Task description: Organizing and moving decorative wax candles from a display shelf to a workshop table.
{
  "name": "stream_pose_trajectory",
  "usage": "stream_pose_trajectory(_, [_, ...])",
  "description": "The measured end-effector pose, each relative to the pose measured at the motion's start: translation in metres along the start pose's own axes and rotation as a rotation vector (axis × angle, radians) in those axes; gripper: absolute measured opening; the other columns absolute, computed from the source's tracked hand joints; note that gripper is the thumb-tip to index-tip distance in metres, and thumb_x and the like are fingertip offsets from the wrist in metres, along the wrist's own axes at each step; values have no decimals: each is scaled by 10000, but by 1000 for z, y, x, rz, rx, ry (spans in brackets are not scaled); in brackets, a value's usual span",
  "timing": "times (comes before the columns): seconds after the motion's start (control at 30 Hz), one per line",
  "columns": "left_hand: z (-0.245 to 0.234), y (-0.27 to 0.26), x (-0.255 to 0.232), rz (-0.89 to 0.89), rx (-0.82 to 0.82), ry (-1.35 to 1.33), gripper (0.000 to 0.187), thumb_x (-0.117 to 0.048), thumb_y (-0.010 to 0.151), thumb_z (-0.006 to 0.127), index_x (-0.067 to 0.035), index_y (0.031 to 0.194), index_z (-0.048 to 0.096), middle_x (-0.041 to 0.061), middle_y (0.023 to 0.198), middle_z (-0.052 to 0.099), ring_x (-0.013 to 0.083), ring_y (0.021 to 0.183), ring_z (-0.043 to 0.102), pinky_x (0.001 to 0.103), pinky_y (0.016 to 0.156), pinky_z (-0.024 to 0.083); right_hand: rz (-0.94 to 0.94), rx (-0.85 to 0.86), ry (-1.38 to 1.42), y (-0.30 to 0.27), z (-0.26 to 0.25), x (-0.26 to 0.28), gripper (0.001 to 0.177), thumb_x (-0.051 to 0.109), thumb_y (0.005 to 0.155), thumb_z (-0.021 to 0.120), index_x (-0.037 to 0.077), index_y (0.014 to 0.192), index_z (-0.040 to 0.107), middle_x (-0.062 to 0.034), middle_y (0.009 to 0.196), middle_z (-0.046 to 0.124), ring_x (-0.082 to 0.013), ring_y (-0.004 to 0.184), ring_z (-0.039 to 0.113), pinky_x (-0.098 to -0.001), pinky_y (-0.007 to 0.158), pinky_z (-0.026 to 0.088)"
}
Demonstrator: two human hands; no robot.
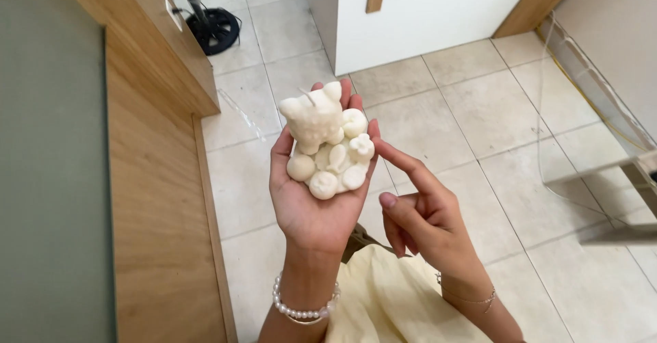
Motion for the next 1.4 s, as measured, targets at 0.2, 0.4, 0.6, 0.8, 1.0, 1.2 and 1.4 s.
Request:
stream_pose_trajectory(0.2, [10,123,-38,41,5,-5,528,-331,1061,376,-80,1520,449,133,1580,451,269,1446,433,473,1215,315,-43,93,-48,130,-4,12,629,37,966,555,65,1579,421,44,488,511,-44,397,486,-212,372,322])
stream_pose_trajectory(0.4, [-12,209,-97,123,-46,14,554,-360,1054,364,-51,1507,449,137,1558,463,294,1439,427,495,1215,315,2,146,-28,230,22,8,694,39,959,558,75,1616,336,38,486,533,-52,396,503,-209,358,314])
stream_pose_trajectory(0.6, [-21,301,-163,69,-84,12,522,-360,1071,339,-97,1503,469,109,1572,461,290,1456,428,491,1224,322,-10,74,-56,335,62,2,788,15,918,590,85,1633,267,36,495,552,-59,407,532,-208,348,317])
stream_pose_trajectory(0.8, [-5,396,-235,28,-44,51,532,-368,1060,339,-118,1502,496,110,1559,480,283,1448,435,485,1205,328,-42,-27,20,449,107,14,874,0,897,578,154,1668,197,31,500,552,-51,398,497,-206,341,313])
stream_pose_trajectory(1.0, [-8,474,-280,-22,-87,-16,510,-344,1067,350,-110,1496,492,108,1557,482,287,1445,434,506,1215,331,-3,-107,89,529,124,7,832,-2,942,539,135,1674,169,14,519,567,-51,403,507,-192,350,324])
stream_pose_trajectory(1.2, [-24,579,-302,-44,-74,-2,523,-342,1066,362,-87,1510,468,116,1562,481,284,1439,448,496,1209,341,-30,-84,105,630,111,3,827,5,944,517,133,1656,116,-17,564,620,-76,441,570,-200,358,359])
stream_pose_trajectory(1.4, [-26,702,-313,-21,-78,63,590,-397,1057,367,-57,1532,446,128,1559,488,280,1427,459,470,1200,351,-73,-42,158,757,73,6,830,13,958,539,122,1673,132,-21,577,618,-82,439,559,-199,357,360])
Point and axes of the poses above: each hand's wrist, its own y-axis towards the middle knuckle, its own z-axis out of the palm, x = y × z, the point moved 10 cm from there along y, towards the middle knuckle
